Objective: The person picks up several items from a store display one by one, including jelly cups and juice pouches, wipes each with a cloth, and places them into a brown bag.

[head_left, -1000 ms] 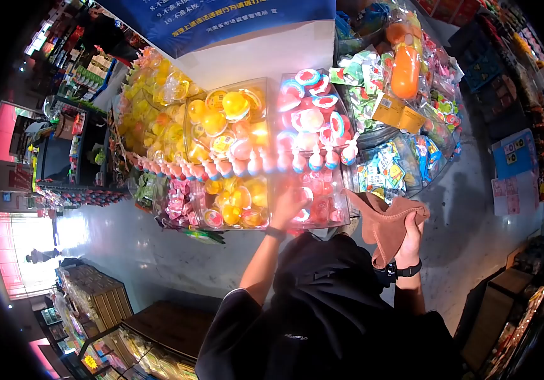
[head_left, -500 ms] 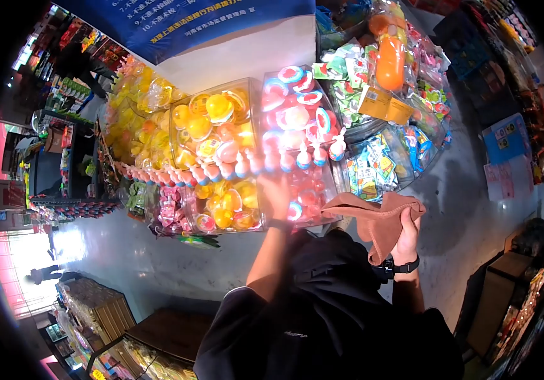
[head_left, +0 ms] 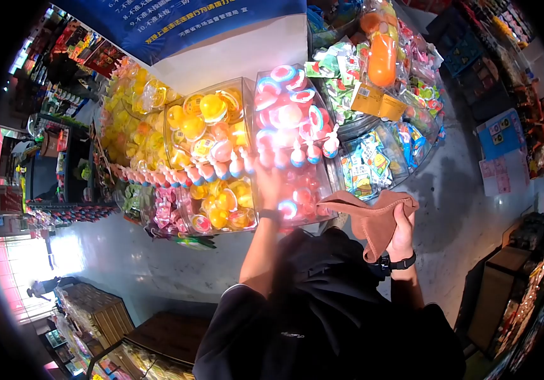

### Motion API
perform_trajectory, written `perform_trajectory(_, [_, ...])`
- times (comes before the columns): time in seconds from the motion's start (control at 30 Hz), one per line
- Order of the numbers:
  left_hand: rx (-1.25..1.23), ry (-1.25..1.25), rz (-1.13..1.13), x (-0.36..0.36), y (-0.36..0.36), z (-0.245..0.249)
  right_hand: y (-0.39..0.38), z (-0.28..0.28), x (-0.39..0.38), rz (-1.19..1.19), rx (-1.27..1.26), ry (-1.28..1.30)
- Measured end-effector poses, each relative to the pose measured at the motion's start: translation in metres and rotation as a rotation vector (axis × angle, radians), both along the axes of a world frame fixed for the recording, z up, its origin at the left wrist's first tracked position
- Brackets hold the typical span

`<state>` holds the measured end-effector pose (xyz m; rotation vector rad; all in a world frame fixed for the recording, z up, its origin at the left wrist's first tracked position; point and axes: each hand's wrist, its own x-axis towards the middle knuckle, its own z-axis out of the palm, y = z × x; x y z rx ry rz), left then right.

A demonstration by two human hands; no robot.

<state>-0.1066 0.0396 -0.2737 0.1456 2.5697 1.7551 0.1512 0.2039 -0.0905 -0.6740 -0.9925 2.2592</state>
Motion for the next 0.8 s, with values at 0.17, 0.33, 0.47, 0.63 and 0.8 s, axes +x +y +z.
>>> perform_trajectory(0.17, [-0.022, 0.002, -0.06, -0.006, -0.013, -0.013, -0.002, -0.001, -0.001, 0.008, -0.007, 0.008])
perform_trajectory(0.33, [0.313, 0.016, -0.025, 0.002, -0.005, 0.034, -0.002, 0.0, -0.004, 0.033, -0.015, 0.018])
perform_trajectory(0.47, [0.266, 0.064, -0.02, 0.016, -0.013, 0.085, -0.002, -0.002, -0.005, 0.066, -0.135, 0.066])
perform_trajectory(0.63, [0.278, -0.025, -0.478, 0.072, -0.02, 0.173, -0.014, 0.013, -0.012, 0.157, -0.441, 0.281])
perform_trajectory(0.8, [0.336, -0.084, -0.828, 0.123, -0.019, 0.226, -0.037, 0.033, -0.024, 0.44, 0.102, 0.231])
